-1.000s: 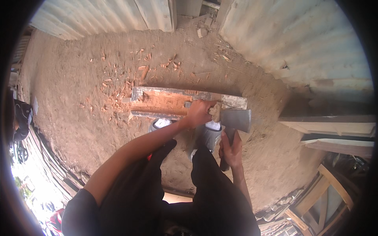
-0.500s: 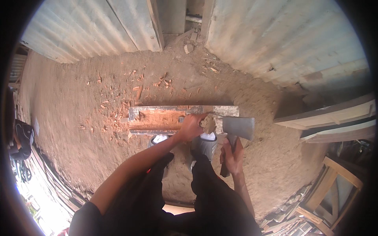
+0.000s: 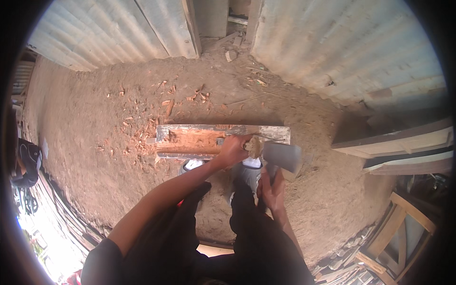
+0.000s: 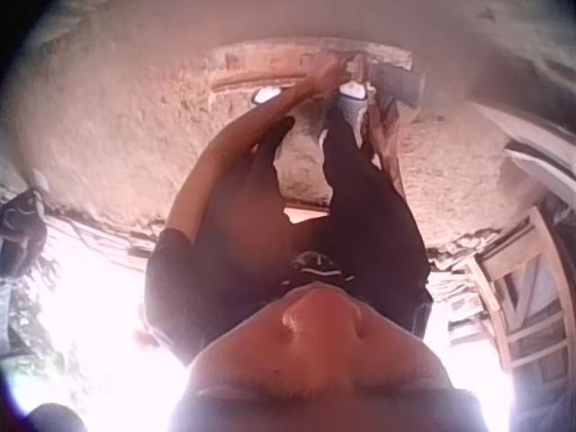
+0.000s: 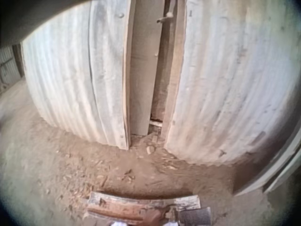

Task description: The person uses a chisel and a small axe to carve a rectangular piece of wood clamped to a workbench. The person repeatedly strikes the chisel with the axe to remove wood shavings, gradually shaping the wood.

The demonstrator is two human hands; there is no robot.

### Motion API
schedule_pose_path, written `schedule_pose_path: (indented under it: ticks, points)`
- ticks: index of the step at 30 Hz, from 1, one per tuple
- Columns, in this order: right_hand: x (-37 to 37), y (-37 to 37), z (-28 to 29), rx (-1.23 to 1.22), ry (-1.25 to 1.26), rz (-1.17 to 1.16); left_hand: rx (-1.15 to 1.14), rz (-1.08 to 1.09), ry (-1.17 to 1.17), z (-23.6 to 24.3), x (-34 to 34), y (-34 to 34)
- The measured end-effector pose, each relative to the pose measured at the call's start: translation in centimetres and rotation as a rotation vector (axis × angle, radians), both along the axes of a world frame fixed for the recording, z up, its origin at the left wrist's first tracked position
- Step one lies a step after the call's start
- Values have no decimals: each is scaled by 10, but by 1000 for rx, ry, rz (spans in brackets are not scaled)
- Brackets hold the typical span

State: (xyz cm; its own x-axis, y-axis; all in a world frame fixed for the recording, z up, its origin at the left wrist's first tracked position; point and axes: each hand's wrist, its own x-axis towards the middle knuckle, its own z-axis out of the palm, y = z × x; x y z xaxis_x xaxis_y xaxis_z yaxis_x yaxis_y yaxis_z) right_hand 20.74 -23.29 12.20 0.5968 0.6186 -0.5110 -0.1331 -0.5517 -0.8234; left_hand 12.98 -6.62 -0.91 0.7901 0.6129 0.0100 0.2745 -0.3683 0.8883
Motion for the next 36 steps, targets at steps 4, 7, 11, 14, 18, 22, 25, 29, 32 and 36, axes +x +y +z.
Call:
schedule_pose_path:
  ticks: [4, 7, 11, 14, 18, 22, 25, 29, 32, 36]
  points:
    - [18, 5, 15, -53, 88, 23, 5, -7, 20, -6, -9, 4]
    - [13, 1, 9, 83, 106, -141, -28, 17, -32, -4, -7, 3]
    - [5, 1, -5, -2, 96, -54, -31, -27, 31, -3, -5, 3]
    - [27, -7, 0, -122, 140, 7, 1, -56, 108, 6, -3, 2]
    - [23, -9, 1, 93, 121, -236, 65, -10, 67, -2, -6, -3]
    - [8, -18, -26, 28, 48, 26, 63, -30, 48, -4, 4, -7]
    - [29, -9, -7, -77, 163, 66, 81, -19, 59, -6, -5, -5]
    - [31, 0, 4, 144, 110, -138, 85, 11, 48, -7, -5, -4]
    - [9, -13, -28, 159, 49, -179, 93, -14, 45, -1, 3, -8]
    - [32, -16, -12, -68, 66, 121, 91, -87, 121, -3, -7, -8]
